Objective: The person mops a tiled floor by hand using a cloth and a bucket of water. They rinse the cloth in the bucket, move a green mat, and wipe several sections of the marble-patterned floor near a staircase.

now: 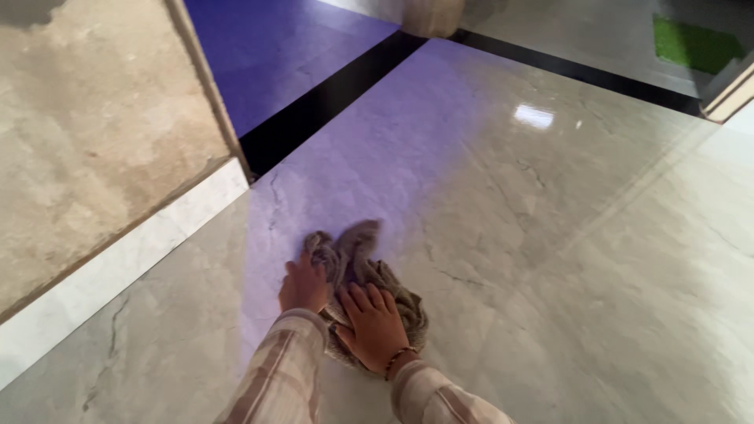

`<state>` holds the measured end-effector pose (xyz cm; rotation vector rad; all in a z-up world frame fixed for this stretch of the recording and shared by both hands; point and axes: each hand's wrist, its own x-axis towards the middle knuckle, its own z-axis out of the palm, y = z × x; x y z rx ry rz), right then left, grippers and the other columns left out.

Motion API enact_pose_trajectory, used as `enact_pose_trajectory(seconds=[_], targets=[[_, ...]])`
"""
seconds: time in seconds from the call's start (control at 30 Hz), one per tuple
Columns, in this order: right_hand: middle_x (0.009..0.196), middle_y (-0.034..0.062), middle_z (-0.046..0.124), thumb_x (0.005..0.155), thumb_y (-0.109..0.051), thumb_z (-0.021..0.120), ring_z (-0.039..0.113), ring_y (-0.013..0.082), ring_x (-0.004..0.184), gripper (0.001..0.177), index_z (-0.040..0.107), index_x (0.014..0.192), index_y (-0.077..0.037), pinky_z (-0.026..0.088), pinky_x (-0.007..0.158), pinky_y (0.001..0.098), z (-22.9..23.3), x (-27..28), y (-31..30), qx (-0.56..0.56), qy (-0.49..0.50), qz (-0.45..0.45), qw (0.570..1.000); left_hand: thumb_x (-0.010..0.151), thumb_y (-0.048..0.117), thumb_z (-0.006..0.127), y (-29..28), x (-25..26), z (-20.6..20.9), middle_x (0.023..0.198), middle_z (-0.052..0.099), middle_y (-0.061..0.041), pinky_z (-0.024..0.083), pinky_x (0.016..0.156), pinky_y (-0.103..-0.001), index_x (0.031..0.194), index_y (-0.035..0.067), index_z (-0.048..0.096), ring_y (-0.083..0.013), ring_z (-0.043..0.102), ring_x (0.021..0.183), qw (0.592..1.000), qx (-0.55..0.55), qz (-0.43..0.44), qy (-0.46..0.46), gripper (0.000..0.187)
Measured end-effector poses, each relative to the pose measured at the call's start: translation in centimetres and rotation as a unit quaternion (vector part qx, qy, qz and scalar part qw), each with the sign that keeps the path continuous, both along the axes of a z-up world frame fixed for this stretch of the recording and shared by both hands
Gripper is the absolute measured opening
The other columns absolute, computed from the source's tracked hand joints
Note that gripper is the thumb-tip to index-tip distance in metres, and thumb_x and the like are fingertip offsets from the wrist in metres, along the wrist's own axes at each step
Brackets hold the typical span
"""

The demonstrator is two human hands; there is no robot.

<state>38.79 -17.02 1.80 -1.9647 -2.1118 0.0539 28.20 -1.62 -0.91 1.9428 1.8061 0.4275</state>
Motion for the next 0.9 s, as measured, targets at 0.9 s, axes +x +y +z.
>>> enact_pose_trajectory(seconds=[0.9], targets=[[0.170,0.0118,0.012,0.097,-0.070,0.034,0.016,0.0469,0.151,0.088,0.013,0.162,-0.015,0.014,0.117,0.0709,-3.0,43.5,-23.7,-0.187,0.004,-0.585,0.789,0.096,0.026,0.061,-10.1,28.9,3.8,0.118,0.052,-0.016,0.055,0.089,-0.046,0.139,0.008,0.054,-0.0345,0.061,0.110,0.912,0.149,-0.377,-0.063,0.048]])
